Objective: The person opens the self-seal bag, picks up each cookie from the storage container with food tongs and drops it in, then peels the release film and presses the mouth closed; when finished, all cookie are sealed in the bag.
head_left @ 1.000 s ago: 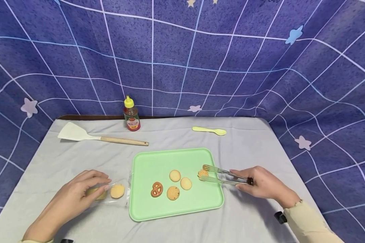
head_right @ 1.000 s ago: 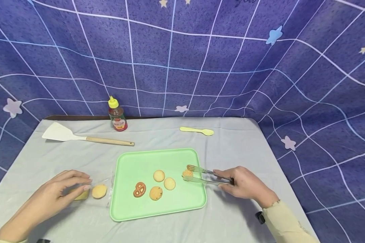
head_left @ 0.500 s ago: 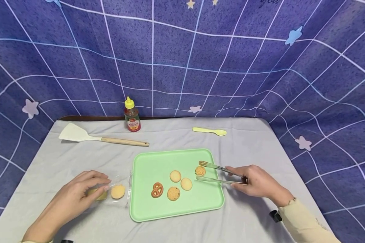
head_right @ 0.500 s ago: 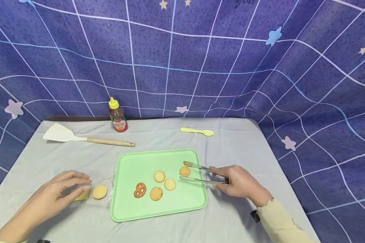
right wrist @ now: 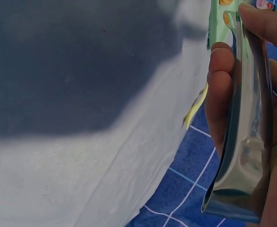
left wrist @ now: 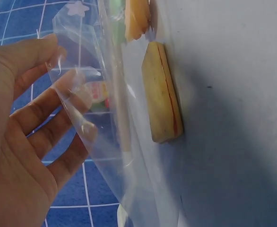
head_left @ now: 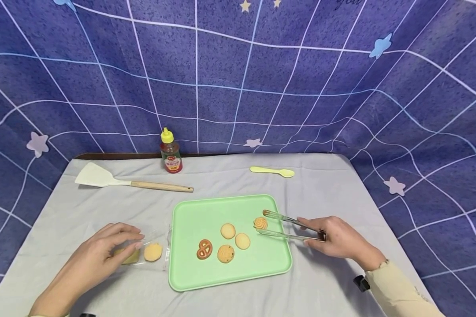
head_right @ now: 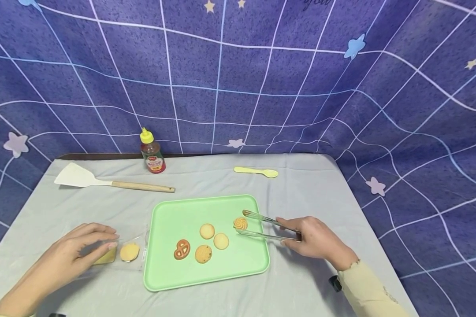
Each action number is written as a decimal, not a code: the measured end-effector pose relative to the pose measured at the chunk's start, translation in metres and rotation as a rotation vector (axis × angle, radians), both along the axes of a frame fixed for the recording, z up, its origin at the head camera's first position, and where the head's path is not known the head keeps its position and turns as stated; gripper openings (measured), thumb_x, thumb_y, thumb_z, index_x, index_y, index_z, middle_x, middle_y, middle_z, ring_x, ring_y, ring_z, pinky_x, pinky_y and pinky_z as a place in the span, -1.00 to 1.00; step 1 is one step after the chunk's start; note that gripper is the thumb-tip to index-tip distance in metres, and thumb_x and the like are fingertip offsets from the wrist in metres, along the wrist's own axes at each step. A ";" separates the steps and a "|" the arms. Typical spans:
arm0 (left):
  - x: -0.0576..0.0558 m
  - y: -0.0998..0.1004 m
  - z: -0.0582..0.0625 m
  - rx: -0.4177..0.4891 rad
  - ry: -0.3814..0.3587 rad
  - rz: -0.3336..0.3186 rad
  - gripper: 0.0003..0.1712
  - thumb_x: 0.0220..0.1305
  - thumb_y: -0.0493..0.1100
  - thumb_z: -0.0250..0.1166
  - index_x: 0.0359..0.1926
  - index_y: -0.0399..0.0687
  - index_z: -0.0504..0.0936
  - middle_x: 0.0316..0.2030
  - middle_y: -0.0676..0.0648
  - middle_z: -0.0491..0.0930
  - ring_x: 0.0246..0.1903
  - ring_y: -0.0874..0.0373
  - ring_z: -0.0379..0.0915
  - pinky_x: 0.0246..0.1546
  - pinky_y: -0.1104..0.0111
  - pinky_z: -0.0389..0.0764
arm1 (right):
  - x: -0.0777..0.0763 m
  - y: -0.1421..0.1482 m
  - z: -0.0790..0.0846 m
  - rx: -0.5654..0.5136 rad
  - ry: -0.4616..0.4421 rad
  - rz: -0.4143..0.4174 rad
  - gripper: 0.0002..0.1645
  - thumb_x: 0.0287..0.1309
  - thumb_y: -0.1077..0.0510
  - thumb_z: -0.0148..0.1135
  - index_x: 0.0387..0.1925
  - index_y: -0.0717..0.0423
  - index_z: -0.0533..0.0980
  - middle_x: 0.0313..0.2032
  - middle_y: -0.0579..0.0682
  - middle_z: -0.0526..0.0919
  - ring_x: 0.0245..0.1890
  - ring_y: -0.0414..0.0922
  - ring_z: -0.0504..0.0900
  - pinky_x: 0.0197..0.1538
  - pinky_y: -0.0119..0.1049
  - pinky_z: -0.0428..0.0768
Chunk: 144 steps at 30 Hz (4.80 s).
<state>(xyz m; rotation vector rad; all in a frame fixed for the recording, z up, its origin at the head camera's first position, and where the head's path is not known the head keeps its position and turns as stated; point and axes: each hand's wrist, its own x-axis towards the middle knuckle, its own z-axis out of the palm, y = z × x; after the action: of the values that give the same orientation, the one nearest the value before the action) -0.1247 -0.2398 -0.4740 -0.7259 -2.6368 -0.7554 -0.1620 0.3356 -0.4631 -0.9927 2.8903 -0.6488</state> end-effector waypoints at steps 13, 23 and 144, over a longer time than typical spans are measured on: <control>0.002 -0.002 0.000 -0.006 -0.009 0.014 -0.71 0.04 -0.13 0.45 -0.20 0.32 0.66 -0.13 0.24 0.50 -0.08 0.27 0.40 -0.07 0.66 0.23 | -0.004 -0.003 -0.004 0.012 -0.001 -0.002 -0.36 0.02 -0.09 0.37 0.17 -0.09 0.47 -0.26 -0.28 0.63 -0.72 -0.44 0.23 -0.45 -0.47 0.39; 0.000 -0.004 0.000 0.008 -0.001 -0.012 -0.70 0.01 -0.15 0.46 -0.21 0.29 0.66 -0.13 0.22 0.51 -0.09 0.23 0.40 -0.04 0.66 0.22 | -0.004 -0.007 -0.005 0.013 0.004 -0.001 -0.40 0.03 -0.07 0.37 0.13 -0.03 0.51 -0.27 -0.25 0.64 -0.66 -0.41 0.32 -0.43 -0.45 0.41; 0.005 -0.012 0.008 -0.003 0.035 -0.006 -0.75 0.02 -0.15 0.45 -0.22 0.18 0.69 -0.14 0.21 0.51 -0.09 0.25 0.40 -0.03 0.61 0.24 | -0.023 -0.266 -0.004 0.032 0.060 0.465 -0.43 0.24 -0.12 0.10 0.23 -0.01 0.41 -0.13 -0.24 0.62 -0.52 -0.50 0.41 -0.39 -0.56 0.41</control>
<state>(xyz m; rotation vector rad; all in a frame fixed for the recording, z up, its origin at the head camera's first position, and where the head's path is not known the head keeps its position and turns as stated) -0.1201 -0.2514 -0.4661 -0.7416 -2.6060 -0.7345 -0.1848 0.0693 -0.4673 -1.6235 2.5531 -0.5412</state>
